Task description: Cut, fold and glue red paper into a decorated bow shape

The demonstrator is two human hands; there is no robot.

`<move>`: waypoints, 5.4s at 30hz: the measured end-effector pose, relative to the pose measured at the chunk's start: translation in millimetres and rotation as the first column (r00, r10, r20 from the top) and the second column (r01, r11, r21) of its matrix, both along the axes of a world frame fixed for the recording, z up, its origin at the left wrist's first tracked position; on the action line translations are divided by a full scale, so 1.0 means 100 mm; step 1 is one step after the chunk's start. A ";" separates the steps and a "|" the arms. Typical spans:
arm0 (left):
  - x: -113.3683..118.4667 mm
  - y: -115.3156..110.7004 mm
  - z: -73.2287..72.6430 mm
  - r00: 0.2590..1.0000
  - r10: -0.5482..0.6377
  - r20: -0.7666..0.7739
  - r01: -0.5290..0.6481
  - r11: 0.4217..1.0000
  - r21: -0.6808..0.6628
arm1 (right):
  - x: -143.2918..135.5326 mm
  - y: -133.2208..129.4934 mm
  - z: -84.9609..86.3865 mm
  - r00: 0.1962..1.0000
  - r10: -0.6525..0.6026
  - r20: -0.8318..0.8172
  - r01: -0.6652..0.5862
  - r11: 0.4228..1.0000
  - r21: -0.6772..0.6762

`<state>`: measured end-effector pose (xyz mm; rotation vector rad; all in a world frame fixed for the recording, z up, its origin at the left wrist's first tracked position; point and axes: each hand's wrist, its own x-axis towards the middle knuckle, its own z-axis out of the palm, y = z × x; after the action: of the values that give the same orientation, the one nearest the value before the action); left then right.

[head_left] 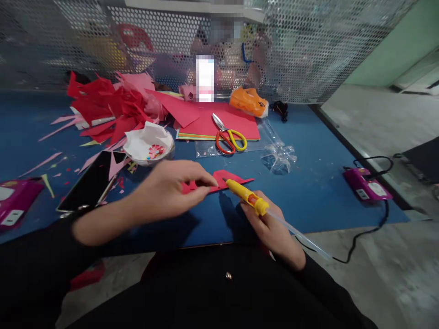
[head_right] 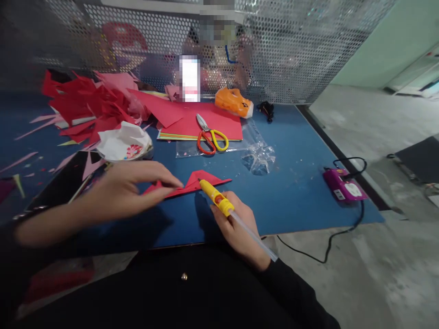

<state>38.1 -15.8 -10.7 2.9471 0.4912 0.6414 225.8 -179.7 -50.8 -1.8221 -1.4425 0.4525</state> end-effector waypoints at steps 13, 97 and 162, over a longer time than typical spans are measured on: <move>-0.06 0.14 -0.25 0.982 -0.129 -0.136 0.137 0.989 0.053 | 0.05 -0.10 0.08 0.986 0.004 0.169 0.006 0.998 -0.059; -0.47 0.07 -0.02 0.985 0.033 -0.172 -0.019 0.996 0.084 | -0.18 -0.17 0.12 0.992 0.023 0.128 -0.021 1.000 -0.018; -1.14 0.07 -0.46 0.995 -0.087 -0.041 0.094 0.966 0.240 | -0.66 0.33 0.16 0.882 0.350 0.315 -0.316 0.936 -0.156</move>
<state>-76.3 -8.5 -56.9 3.1892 0.2971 0.6921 159.5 -146.7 -35.1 -1.7936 -2.0236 0.3970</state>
